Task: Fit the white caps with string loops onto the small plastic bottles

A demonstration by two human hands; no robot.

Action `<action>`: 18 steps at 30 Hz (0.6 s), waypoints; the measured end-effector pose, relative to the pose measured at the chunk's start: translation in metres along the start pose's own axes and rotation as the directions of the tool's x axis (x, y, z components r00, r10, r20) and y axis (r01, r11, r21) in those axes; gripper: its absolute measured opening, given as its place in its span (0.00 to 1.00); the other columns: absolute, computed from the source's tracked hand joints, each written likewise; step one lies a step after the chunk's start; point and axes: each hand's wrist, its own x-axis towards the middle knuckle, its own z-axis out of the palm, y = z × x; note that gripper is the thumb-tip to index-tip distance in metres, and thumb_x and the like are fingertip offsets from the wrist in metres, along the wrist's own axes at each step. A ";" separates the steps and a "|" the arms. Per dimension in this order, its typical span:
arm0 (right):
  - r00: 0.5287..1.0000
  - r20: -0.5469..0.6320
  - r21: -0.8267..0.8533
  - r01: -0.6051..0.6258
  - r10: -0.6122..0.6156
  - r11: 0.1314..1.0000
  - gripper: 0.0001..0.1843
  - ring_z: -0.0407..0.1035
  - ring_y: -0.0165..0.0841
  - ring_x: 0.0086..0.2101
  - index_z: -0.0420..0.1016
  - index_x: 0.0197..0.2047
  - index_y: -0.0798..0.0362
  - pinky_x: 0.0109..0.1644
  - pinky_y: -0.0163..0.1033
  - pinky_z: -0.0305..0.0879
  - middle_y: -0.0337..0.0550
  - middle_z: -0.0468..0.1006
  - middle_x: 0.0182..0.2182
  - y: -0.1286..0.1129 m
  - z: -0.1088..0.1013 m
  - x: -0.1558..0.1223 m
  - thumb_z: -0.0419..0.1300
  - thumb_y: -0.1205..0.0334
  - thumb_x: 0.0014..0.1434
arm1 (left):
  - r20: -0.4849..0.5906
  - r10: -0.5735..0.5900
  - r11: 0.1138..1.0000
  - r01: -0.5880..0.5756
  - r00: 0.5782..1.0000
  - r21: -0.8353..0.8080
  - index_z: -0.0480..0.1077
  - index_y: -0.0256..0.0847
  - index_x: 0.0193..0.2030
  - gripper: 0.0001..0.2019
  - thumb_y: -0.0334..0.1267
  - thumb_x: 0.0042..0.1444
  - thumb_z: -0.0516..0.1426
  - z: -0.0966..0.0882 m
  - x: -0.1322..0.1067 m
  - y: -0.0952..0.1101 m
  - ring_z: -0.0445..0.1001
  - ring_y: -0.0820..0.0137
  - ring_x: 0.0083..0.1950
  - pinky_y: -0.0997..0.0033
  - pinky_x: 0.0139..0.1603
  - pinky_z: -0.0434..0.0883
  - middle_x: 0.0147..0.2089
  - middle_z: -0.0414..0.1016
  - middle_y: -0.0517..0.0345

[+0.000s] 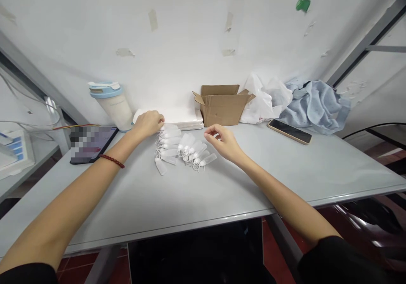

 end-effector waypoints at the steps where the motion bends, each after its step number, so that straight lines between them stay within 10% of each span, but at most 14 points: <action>1: 1.000 -0.001 -0.001 0.002 -0.002 1.000 0.05 0.68 0.31 0.35 0.70 0.32 0.54 0.36 0.36 0.61 0.42 0.75 0.33 0.000 0.000 0.000 0.55 0.63 0.56 | 0.004 0.010 1.000 -0.010 1.000 0.027 0.76 0.39 0.35 0.13 0.35 0.55 0.49 0.000 0.000 0.001 0.74 0.58 0.42 0.67 0.36 0.62 0.42 0.77 0.46; 18: 0.992 -0.029 -0.123 0.120 -0.124 0.985 0.04 0.67 0.32 0.36 0.68 0.34 0.54 0.35 0.36 0.61 0.44 0.73 0.35 0.004 0.000 -0.001 0.54 0.64 0.57 | -0.169 -0.037 0.992 0.056 0.985 0.113 0.73 0.36 0.46 0.18 0.37 0.63 0.43 -0.013 -0.026 0.020 0.74 0.55 0.43 0.64 0.33 0.62 0.47 0.73 0.44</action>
